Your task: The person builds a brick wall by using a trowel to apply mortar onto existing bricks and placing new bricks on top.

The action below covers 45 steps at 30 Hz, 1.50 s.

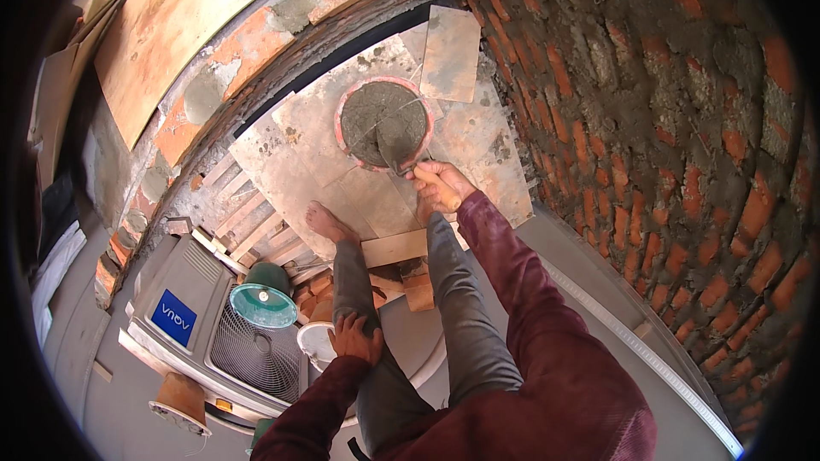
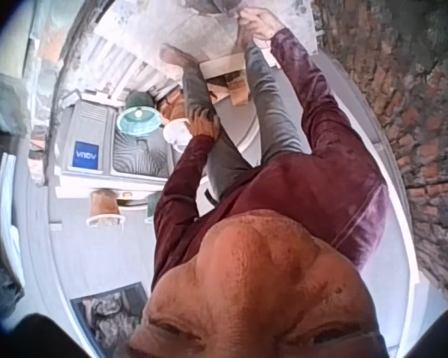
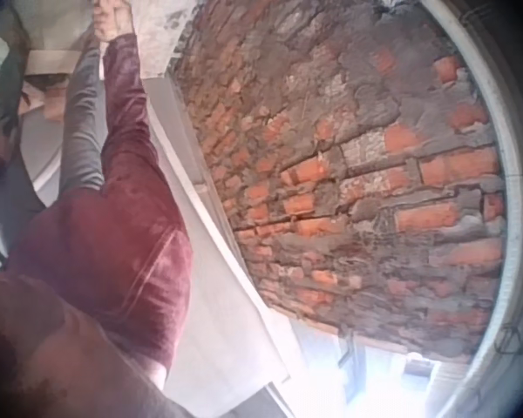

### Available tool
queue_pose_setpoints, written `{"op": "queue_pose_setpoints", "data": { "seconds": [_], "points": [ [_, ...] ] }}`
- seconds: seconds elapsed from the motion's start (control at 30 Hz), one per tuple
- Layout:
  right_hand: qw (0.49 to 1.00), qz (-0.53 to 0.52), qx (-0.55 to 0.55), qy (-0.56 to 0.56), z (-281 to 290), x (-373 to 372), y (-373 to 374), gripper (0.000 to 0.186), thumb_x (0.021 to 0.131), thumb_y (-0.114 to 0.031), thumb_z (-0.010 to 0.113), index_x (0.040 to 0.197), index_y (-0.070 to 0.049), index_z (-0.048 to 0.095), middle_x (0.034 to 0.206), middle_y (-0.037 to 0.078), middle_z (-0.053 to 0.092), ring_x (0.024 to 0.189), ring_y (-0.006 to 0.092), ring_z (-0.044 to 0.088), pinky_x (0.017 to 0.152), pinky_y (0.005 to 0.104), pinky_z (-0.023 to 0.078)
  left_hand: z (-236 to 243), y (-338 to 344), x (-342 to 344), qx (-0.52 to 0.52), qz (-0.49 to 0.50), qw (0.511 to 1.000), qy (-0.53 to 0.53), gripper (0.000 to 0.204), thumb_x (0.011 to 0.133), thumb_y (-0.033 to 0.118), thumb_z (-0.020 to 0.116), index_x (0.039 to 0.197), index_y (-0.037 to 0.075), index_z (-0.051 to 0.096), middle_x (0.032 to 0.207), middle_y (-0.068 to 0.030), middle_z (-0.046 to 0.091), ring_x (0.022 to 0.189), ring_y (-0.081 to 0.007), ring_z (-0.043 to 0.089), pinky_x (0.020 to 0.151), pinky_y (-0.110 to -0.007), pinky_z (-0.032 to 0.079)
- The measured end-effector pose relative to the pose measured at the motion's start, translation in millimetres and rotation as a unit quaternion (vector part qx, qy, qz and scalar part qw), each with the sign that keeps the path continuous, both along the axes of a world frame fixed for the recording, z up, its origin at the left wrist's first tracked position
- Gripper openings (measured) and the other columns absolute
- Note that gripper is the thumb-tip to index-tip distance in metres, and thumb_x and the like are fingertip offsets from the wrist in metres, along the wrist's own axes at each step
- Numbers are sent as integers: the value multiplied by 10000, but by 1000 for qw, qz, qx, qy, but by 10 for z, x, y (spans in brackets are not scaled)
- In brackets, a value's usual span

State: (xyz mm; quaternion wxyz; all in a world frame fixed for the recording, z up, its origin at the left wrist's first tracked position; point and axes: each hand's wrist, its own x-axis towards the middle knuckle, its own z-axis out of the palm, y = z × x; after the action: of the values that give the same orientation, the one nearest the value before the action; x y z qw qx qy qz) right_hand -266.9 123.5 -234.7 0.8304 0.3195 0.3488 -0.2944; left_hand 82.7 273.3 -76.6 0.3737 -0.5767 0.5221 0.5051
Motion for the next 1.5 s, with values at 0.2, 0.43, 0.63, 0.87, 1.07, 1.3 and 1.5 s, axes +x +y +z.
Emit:
{"op": "queue_pose_setpoints", "data": {
  "seconds": [0.2,0.43,0.63,0.87,1.07,1.3,1.5],
  "points": [
    [670,540,-277,427,-67,311,-136,381,971,-332,486,1099,24,533,817,160,646,599,283,658,547,393,544,30,33,13,-11,14,1000,-4,605,813,464,569,1313,123,584,1484,-87,430,1447,-325,241,1166,-602,103],
    [428,720,-271,474,-5,275,-237,389,888,-176,498,1224,20,508,1104,302,638,1023,406,652,852,495,517,-15,102,-57,-26,14,1000,10,603,794,450,579,1292,112,600,1471,-93,446,1438,-332,255,1162,-589,128],
    [303,720,-282,558,267,-36,-13,307,864,-101,558,1148,-48,455,1075,238,632,955,420,651,822,484,522,-51,123,-86,-79,35,996,33,571,801,437,572,1251,88,625,1444,-124,474,1408,-352,305,1154,-574,160],
    [295,717,-287,563,-25,80,141,300,860,-121,537,1142,-44,470,1018,286,649,931,466,636,816,539,489,36,214,51,-84,72,994,20,566,823,447,575,1259,88,617,1422,-124,495,1393,-361,325,1149,-543,195],
    [476,576,-262,610,67,-632,719,566,773,-120,657,1298,-13,473,886,222,641,736,340,650,640,440,526,-117,35,-105,-127,107,986,30,506,832,439,560,1199,100,644,1358,-99,535,1365,-318,353,1089,-540,262],
    [651,536,-126,523,887,-6,608,472,829,-90,620,1262,-78,432,684,51,494,460,168,477,391,333,401,96,203,31,-125,244,962,-6,467,834,398,559,1178,101,663,1309,-100,563,1339,-300,383,1075,-531,277],
    [655,598,-167,430,2304,270,161,189,858,-164,606,993,-60,525,664,75,536,451,219,509,420,377,447,258,350,65,-11,295,952,77,612,864,459,552,1405,178,496,1573,-118,239,1487,-355,38,1162,-608,106]
  ]
}}
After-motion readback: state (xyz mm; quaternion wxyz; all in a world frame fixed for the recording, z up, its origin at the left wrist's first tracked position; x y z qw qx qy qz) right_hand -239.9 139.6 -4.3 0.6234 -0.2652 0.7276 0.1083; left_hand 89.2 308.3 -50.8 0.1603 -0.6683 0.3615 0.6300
